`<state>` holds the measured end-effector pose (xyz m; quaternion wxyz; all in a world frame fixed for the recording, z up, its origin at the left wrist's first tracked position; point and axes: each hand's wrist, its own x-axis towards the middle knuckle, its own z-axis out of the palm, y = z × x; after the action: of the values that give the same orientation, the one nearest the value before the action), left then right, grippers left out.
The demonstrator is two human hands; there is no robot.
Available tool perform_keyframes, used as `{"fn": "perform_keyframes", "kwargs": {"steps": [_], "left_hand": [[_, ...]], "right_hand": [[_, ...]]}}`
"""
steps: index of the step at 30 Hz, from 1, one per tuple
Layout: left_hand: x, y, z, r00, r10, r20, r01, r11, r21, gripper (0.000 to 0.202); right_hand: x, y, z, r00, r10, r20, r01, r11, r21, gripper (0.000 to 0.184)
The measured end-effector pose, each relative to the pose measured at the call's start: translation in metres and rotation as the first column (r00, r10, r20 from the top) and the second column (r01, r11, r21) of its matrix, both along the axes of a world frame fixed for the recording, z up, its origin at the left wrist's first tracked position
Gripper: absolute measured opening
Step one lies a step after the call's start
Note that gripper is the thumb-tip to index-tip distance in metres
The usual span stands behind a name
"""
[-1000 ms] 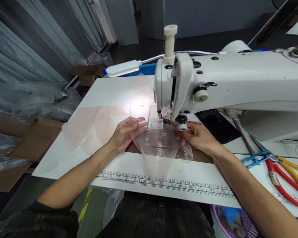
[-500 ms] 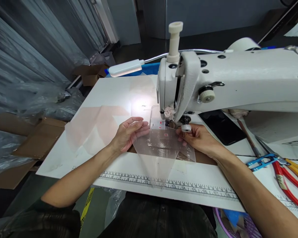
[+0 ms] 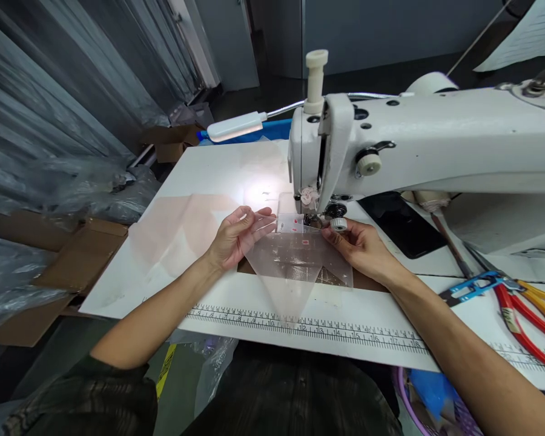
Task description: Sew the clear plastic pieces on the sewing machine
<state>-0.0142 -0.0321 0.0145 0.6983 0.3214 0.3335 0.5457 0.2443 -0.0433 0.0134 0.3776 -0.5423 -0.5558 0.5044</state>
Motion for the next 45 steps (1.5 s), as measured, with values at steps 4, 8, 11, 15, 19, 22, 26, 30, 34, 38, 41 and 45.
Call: {"fn": "perform_keyframes", "kwargs": {"steps": [4,8,11,15,19,22,26,30,34,38,41,45], "left_hand": [[0.001,0.0,0.002,0.995,0.04,-0.088,-0.038,0.999,0.026,0.03],[-0.001,-0.026,0.025,0.977,-0.104,-0.184,0.124,0.987,0.102,0.036],[-0.006,-0.061,0.052,0.872,-0.349,-0.344,0.393,0.917,0.064,0.036],[-0.011,-0.084,0.065,0.719,-0.446,-0.534,0.498,0.866,-0.053,0.037],[-0.004,-0.051,0.038,0.616,-0.189,-0.764,0.36,0.931,0.06,0.035],[0.005,-0.017,0.015,0.507,-0.011,-0.862,0.285,0.946,0.156,0.026],[0.007,0.007,0.002,0.435,0.13,-0.891,0.261,0.929,0.263,0.025],[-0.004,0.01,0.002,0.321,0.321,-0.891,0.236,0.884,0.404,0.017],[-0.014,0.003,0.003,0.287,0.459,-0.841,0.21,0.827,0.522,0.021],[-0.009,-0.007,0.005,0.491,0.354,-0.796,0.178,0.854,0.489,0.018],[-0.002,-0.011,0.006,0.662,0.012,-0.749,0.263,0.932,0.248,0.039],[-0.003,-0.01,0.006,0.728,-0.313,-0.61,0.363,0.931,-0.045,0.071]], "right_hand": [[-0.005,-0.008,-0.002,0.994,0.096,-0.055,-0.092,0.994,0.065,0.054],[-0.002,-0.041,0.012,0.938,0.273,-0.215,-0.28,0.96,-0.001,0.042],[0.013,-0.077,0.03,0.88,0.358,-0.313,-0.421,0.892,-0.163,0.037],[0.035,-0.091,0.042,0.918,0.346,-0.196,-0.395,0.85,-0.349,0.043],[0.036,-0.052,0.028,0.96,0.272,0.07,-0.253,0.946,-0.205,0.051],[0.027,-0.015,0.012,0.953,0.192,0.234,-0.179,0.981,-0.072,0.051],[0.018,0.013,0.002,0.897,0.132,0.422,-0.172,0.983,0.058,0.047],[0.023,0.016,0.001,0.838,0.165,0.52,-0.246,0.965,0.089,0.048],[0.037,0.006,-0.001,0.842,0.228,0.489,-0.288,0.956,0.051,0.045],[0.026,-0.008,0.0,0.921,0.261,0.29,-0.268,0.963,-0.018,0.044],[-0.007,-0.013,0.007,0.964,0.261,0.045,-0.255,0.961,-0.106,0.044],[-0.047,-0.009,0.018,0.933,0.29,-0.212,-0.329,0.926,-0.185,0.048]]}}
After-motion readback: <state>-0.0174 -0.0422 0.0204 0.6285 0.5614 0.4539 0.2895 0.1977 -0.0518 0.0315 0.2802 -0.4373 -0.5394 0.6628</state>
